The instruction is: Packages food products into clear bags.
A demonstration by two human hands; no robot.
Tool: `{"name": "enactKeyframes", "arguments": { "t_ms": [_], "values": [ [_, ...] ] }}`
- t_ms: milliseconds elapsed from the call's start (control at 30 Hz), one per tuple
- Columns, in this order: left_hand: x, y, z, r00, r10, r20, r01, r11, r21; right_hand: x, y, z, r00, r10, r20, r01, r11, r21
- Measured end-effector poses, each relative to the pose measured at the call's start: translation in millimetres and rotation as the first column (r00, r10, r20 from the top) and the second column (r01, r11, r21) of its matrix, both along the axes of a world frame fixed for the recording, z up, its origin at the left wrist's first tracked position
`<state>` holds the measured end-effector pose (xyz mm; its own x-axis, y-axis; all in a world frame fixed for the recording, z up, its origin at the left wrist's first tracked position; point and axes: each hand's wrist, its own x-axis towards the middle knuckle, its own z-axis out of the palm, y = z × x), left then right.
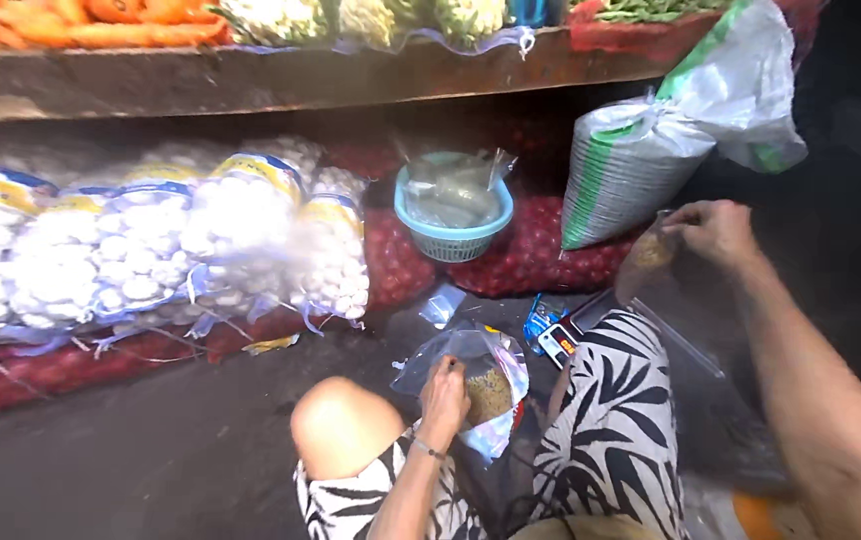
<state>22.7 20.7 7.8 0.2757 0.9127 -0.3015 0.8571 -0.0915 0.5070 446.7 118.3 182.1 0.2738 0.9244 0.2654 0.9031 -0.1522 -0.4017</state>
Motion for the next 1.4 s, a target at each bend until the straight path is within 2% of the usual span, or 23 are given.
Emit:
{"name": "enactKeyframes", "arguments": {
  "t_ms": [100, 167, 233, 333, 433, 500, 567, 633, 700, 767, 967, 1033, 1167, 1233, 1400],
  "values": [
    [0.8, 12.1, -8.3, 0.999, -0.012, -0.046, 0.009, 0.998, -0.061, -31.2, -14.0, 33.0, 0.982, 0.154, 0.111, -0.159, 0.987, 0.034],
    [0.9, 17.1, -13.0, 0.998, -0.016, -0.055, 0.012, 0.998, -0.059, -47.2, -32.0, 32.8, 0.942, 0.291, 0.168, -0.312, 0.943, 0.117],
    [1.0, 21.7, -14.3, 0.998, -0.004, -0.057, 0.001, 0.998, -0.063, -77.4, -43.0, 34.5, 0.902, 0.407, 0.143, -0.427, 0.891, 0.155],
    [0.9, 24.0, -14.3, 0.998, 0.02, -0.062, -0.024, 0.998, -0.066, -116.8, -51.1, 24.8, 0.818, 0.562, 0.125, -0.575, 0.792, 0.206],
    [-2.5, 22.2, -13.0, 0.997, 0.044, -0.061, -0.047, 0.997, -0.054, -151.4, -59.1, -3.4, 0.716, 0.693, 0.081, -0.687, 0.681, 0.252],
    [-4.9, 21.1, -12.7, 0.996, 0.091, 0.003, -0.091, 0.996, -0.023, -176.2, -66.7, -33.1, 0.661, 0.75, -0.019, -0.739, 0.655, 0.16],
    [-7.8, 21.0, -13.9, 0.965, 0.166, 0.205, -0.163, 0.986, -0.033, -199.0, -69.3, -76.2, 0.598, 0.784, -0.164, -0.799, 0.598, -0.056],
    [-10.6, 21.2, -17.2, 0.854, 0.249, 0.456, -0.209, 0.968, -0.137, -217.8, -63.9, -135.3, 0.554, 0.785, -0.277, -0.826, 0.479, -0.296],
    [-12.1, 17.9, -17.3, 0.778, 0.244, 0.579, -0.139, 0.966, -0.219, -233.3, -67.2, -180.2, 0.555, 0.768, -0.32, -0.797, 0.381, -0.468],
    [-12.6, 16.5, -17.5, 0.806, 0.136, 0.576, -0.037, 0.983, -0.18, -241.3, -72.6, -192.4, 0.571, 0.767, -0.293, -0.776, 0.386, -0.499],
    [-7.2, 16.6, -22.9, 0.839, -0.05, 0.541, 0.079, 0.996, -0.03, -237.9, -84.9, -172.1, 0.511, 0.829, -0.226, -0.859, 0.479, -0.182],
    [-2.3, 16.0, -25.8, 0.868, -0.125, 0.48, 0.125, 0.992, 0.031, -235.7, -86.1, -172.3, 0.521, 0.821, -0.235, -0.853, 0.492, -0.171],
    [5.8, 14.2, -34.3, 0.946, -0.26, 0.195, 0.24, 0.963, 0.122, -235.0, -83.9, -187.2, 0.568, 0.774, -0.278, -0.818, 0.494, -0.295],
    [5.4, 13.9, -38.9, 0.95, -0.264, 0.168, 0.229, 0.952, 0.201, -236.6, -84.2, -192.3, 0.587, 0.761, -0.277, -0.803, 0.502, -0.321],
    [-1.0, 15.0, -42.4, 0.955, -0.236, 0.177, 0.192, 0.953, 0.233, -228.9, -75.1, -183.4, 0.703, 0.673, -0.231, -0.635, 0.446, -0.631]
  ]
}}
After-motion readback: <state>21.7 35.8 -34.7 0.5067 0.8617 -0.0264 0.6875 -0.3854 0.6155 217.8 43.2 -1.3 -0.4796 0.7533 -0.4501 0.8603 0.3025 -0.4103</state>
